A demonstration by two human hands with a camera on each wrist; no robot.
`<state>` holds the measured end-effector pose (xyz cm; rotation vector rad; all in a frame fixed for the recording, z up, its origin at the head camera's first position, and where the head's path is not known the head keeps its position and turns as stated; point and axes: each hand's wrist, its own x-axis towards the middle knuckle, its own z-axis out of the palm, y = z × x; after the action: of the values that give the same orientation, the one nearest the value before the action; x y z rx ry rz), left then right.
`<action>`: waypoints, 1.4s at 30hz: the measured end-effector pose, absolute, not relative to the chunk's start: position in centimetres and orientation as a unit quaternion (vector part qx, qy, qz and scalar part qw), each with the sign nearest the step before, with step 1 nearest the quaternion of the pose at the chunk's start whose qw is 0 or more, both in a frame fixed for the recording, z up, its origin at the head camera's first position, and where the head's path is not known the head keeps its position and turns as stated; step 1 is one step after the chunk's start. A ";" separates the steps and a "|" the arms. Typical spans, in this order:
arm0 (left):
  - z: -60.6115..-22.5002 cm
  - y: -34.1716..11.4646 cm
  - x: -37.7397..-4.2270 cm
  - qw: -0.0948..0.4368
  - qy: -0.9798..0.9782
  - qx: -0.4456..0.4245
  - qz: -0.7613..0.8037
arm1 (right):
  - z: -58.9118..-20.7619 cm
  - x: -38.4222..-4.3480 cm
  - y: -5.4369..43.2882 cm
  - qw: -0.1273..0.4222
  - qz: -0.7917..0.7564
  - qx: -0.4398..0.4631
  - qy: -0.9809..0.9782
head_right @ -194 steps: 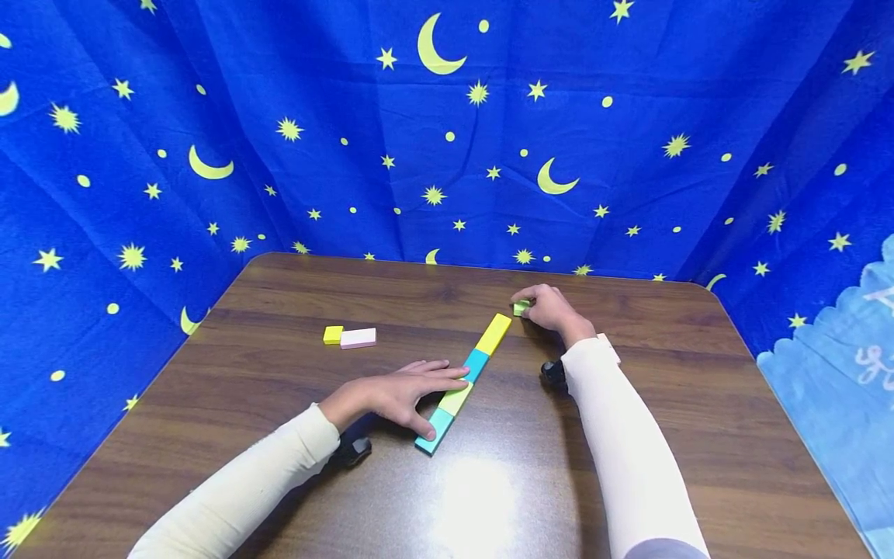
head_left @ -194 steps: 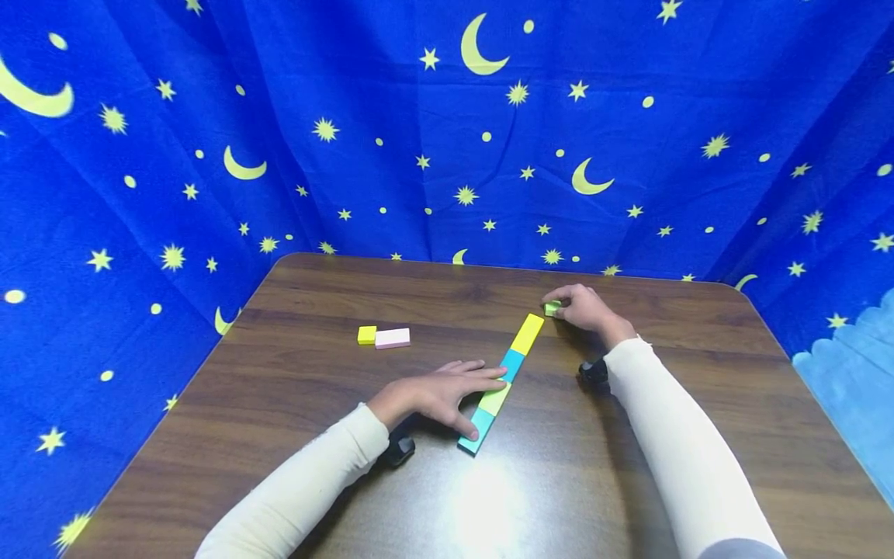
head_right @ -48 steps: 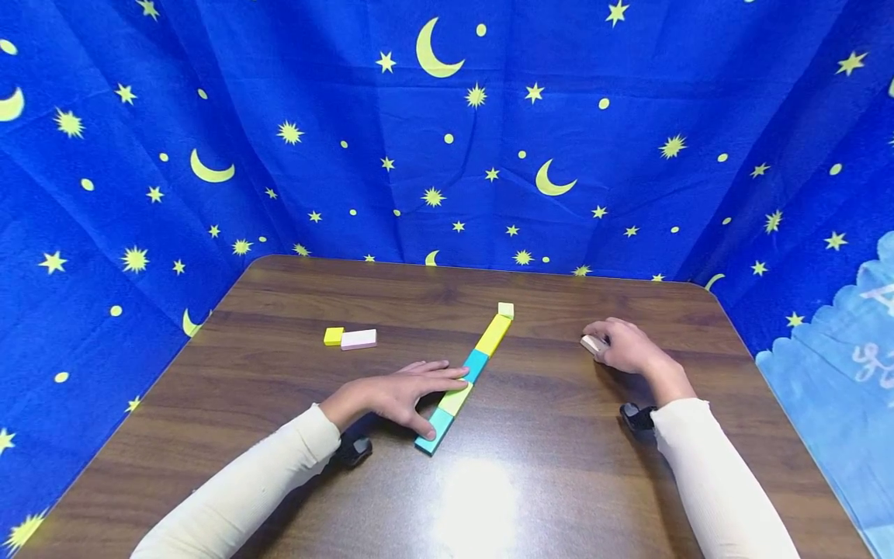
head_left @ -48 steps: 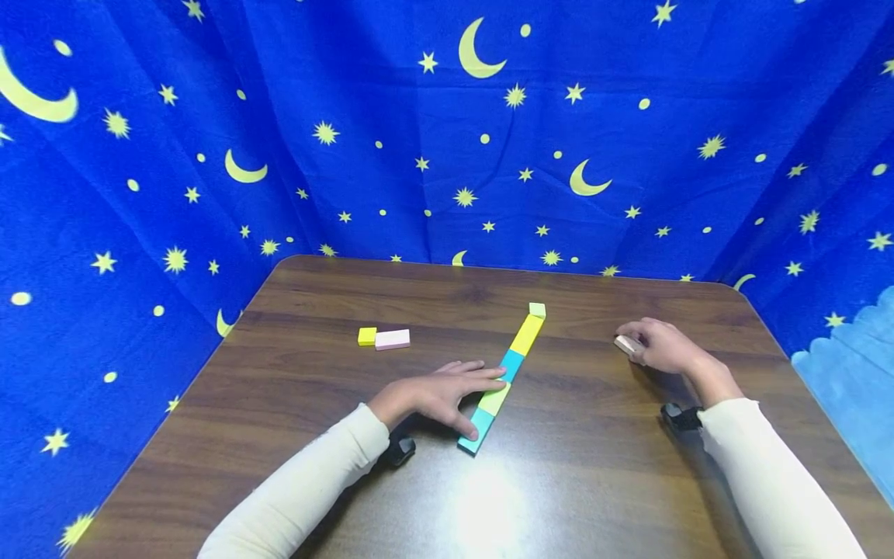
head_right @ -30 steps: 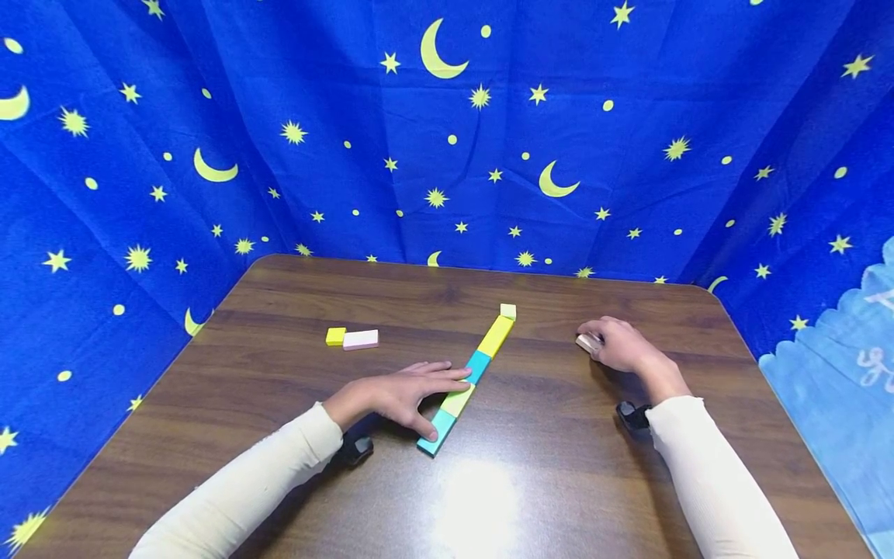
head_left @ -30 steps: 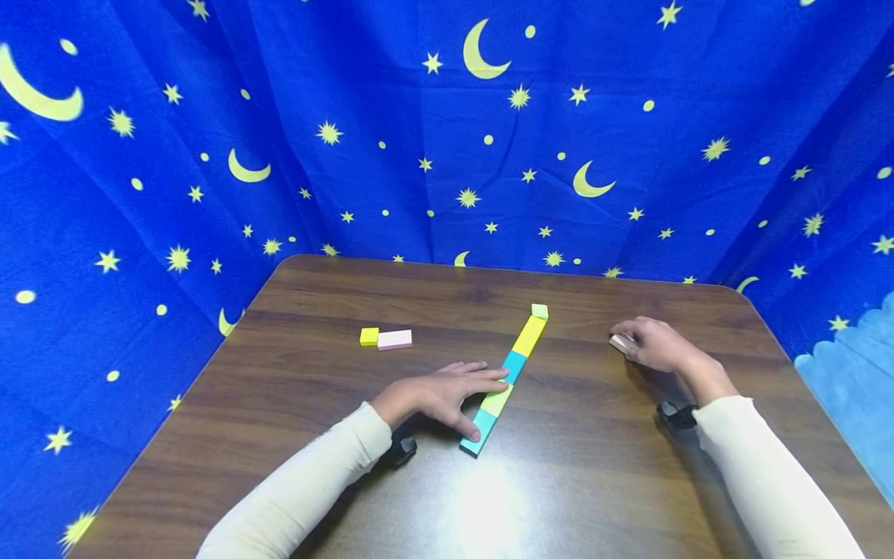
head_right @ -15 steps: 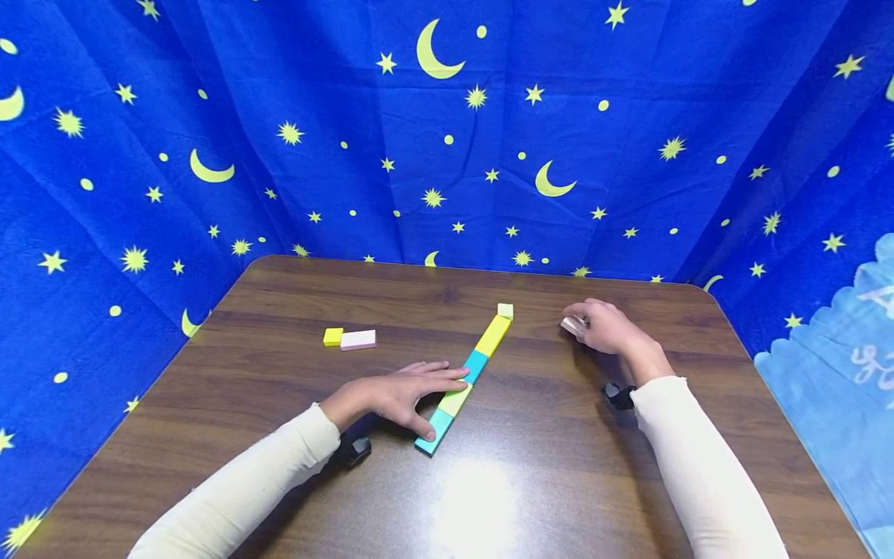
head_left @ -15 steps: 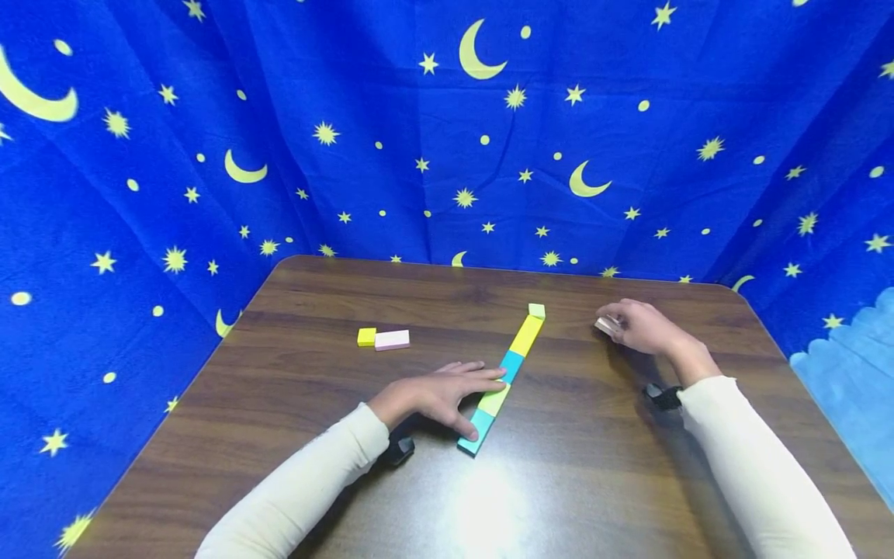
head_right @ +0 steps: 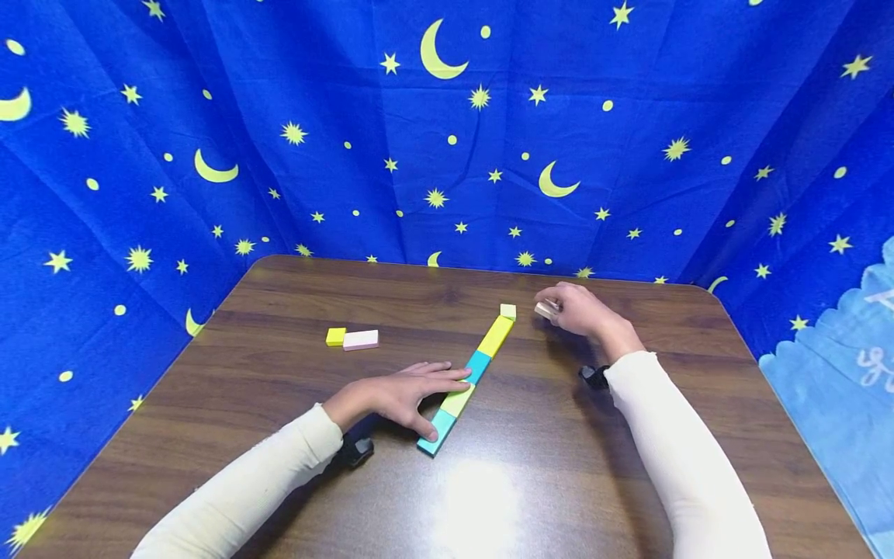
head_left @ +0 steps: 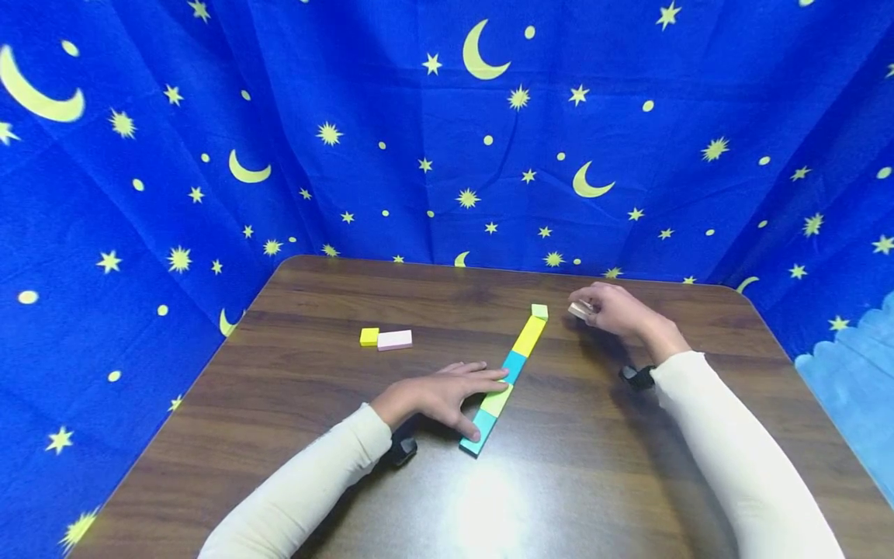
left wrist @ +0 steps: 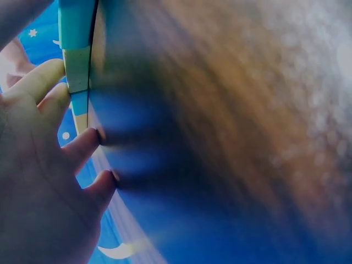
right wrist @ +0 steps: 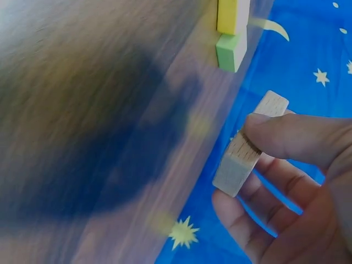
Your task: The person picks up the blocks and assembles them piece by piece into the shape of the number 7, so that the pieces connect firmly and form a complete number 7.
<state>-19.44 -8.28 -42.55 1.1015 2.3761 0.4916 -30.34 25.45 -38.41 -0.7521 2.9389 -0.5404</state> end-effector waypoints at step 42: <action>-42.6 -8.7 -19.6 0.248 0.860 0.403 0.193 | -41.6 -36.4 14.5 0.104 -0.227 -0.262 0.932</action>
<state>-19.61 -8.65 -42.60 1.0989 2.3428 0.5262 -36.42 14.55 -41.64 -0.7720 2.7498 -0.6689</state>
